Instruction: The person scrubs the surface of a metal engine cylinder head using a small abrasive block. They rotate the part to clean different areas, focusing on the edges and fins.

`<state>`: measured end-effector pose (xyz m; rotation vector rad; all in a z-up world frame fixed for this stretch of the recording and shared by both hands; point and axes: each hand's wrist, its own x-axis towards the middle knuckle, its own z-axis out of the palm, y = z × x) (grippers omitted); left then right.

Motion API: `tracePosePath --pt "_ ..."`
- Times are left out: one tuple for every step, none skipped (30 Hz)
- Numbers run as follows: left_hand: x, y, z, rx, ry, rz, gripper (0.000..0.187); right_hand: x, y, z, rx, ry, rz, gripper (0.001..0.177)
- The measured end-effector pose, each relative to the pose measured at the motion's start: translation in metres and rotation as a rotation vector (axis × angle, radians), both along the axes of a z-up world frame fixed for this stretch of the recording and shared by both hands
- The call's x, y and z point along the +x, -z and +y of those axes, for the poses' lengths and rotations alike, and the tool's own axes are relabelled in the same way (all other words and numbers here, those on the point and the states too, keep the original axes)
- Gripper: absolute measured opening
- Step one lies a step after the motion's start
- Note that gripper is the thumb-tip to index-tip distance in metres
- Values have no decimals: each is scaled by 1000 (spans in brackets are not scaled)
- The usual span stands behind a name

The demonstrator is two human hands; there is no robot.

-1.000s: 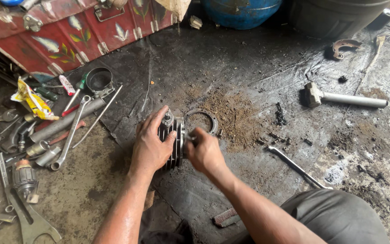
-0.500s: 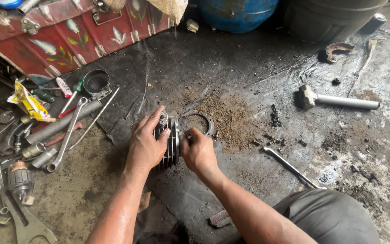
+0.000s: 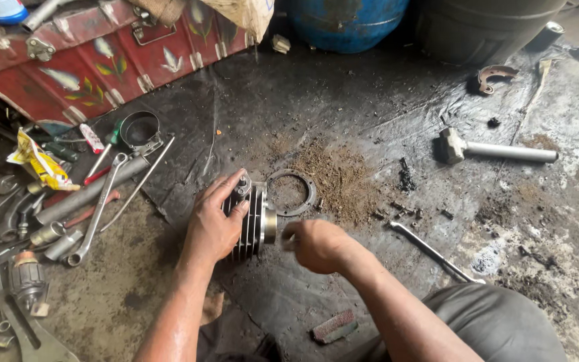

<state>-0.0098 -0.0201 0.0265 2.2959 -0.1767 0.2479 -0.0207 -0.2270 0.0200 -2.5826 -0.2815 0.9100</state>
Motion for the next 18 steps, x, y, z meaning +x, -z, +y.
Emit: tracePosePath --pt "1 -1 2 -4 9 15 58 2 -7 -3 -10 58 -41 30" --pt "3 -1 2 -8 19 29 58 3 -12 -7 -19 116 -83 32" --pt "3 -1 4 4 31 37 57 3 -13 -6 -26 171 -120 33" --pt "3 -1 6 16 44 44 57 4 -12 -4 49 218 -206 30" --pt "3 -2 7 28 57 52 57 6 -9 -1 125 267 -291 28" --pt "2 -2 8 21 71 56 57 8 -5 2 200 317 -376 27" --pt "1 -3 9 15 87 61 57 9 0 4 237 346 -432 25" --pt "0 -3 10 9 103 66 57 8 5 7 273 375 -487 24" --pt "1 -3 9 16 102 83 57 8 8 7 307 406 -543 22" --pt "2 -3 9 24 100 101 57 10 11 7 297 447 -510 21" --pt "2 -4 9 31 97 117 57 14 11 7 288 486 -477 21" --pt "2 -4 9 32 88 137 57 16 11 8 278 525 -444 21" --pt "3 -4 8 35 78 155 56 17 10 7 292 473 -524 20" --pt "3 -4 7 37 68 174 55 17 8 5 307 421 -604 19" --pt "3 -4 7 36 65 182 55 17 7 4 320 368 -685 19" --pt "3 -5 6 35 62 189 55 18 7 6 313 351 -700 18" --pt "2 -5 6 35 60 197 55 20 7 10 306 334 -714 18" --pt "2 -5 6 40 57 207 55 21 7 13 299 317 -728 18"
